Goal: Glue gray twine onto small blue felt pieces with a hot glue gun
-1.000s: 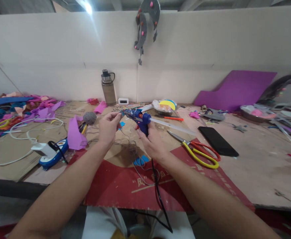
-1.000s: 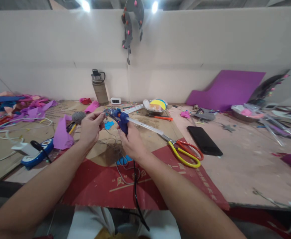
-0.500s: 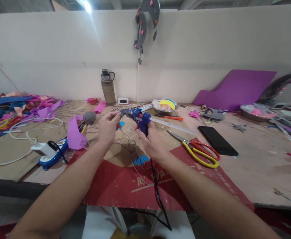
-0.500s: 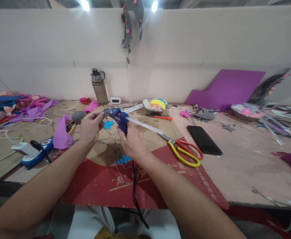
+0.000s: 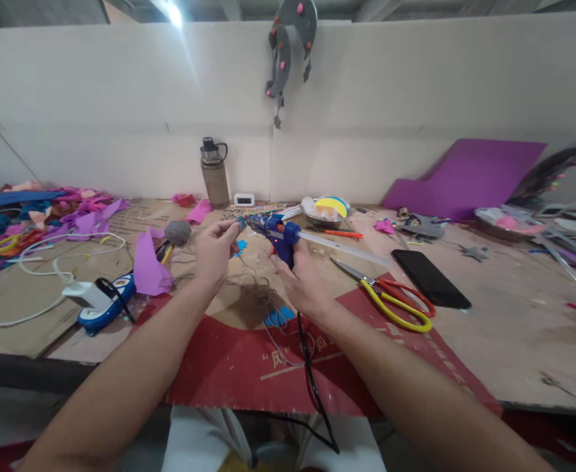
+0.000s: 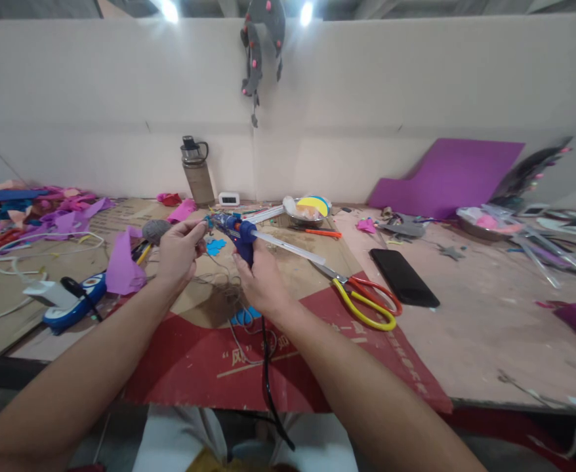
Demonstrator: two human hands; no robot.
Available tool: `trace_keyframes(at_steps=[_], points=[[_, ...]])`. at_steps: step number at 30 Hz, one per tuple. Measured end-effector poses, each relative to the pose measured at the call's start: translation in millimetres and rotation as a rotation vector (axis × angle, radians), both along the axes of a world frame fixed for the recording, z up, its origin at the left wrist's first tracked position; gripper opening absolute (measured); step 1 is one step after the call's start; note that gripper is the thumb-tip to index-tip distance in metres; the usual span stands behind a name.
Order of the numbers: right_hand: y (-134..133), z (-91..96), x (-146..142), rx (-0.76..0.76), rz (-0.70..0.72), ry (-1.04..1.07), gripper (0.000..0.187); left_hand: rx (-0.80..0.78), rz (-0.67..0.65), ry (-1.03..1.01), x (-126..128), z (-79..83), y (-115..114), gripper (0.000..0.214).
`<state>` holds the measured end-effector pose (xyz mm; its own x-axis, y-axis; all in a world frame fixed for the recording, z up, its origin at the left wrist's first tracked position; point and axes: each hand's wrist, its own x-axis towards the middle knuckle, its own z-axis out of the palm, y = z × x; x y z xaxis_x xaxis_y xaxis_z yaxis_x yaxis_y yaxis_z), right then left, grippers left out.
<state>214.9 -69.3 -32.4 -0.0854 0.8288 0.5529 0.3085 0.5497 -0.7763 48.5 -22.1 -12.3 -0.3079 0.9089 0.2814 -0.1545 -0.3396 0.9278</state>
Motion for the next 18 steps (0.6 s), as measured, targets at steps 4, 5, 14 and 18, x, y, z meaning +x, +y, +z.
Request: trace_keyframes(at_steps=[4,5,14,18], points=[[-2.4,2.4,-0.4,-0.020,0.005,-0.011,0.030,-0.010,-0.009,0.014,-0.1,0.2,0.1,0.026],[-3.1,3.2,-0.4,-0.026,0.004,-0.023,0.030,-0.011,-0.007,0.010,-0.1,0.4,0.1,0.026],[-1.8,5.3,0.0,0.009,-0.031,-0.037,0.028,-0.002,-0.016,0.010,-0.3,-0.3,0.8,0.027],[-1.9,5.2,0.2,0.005,-0.039,-0.041,0.031,-0.001,0.003,0.002,-1.1,0.6,0.8,0.026]])
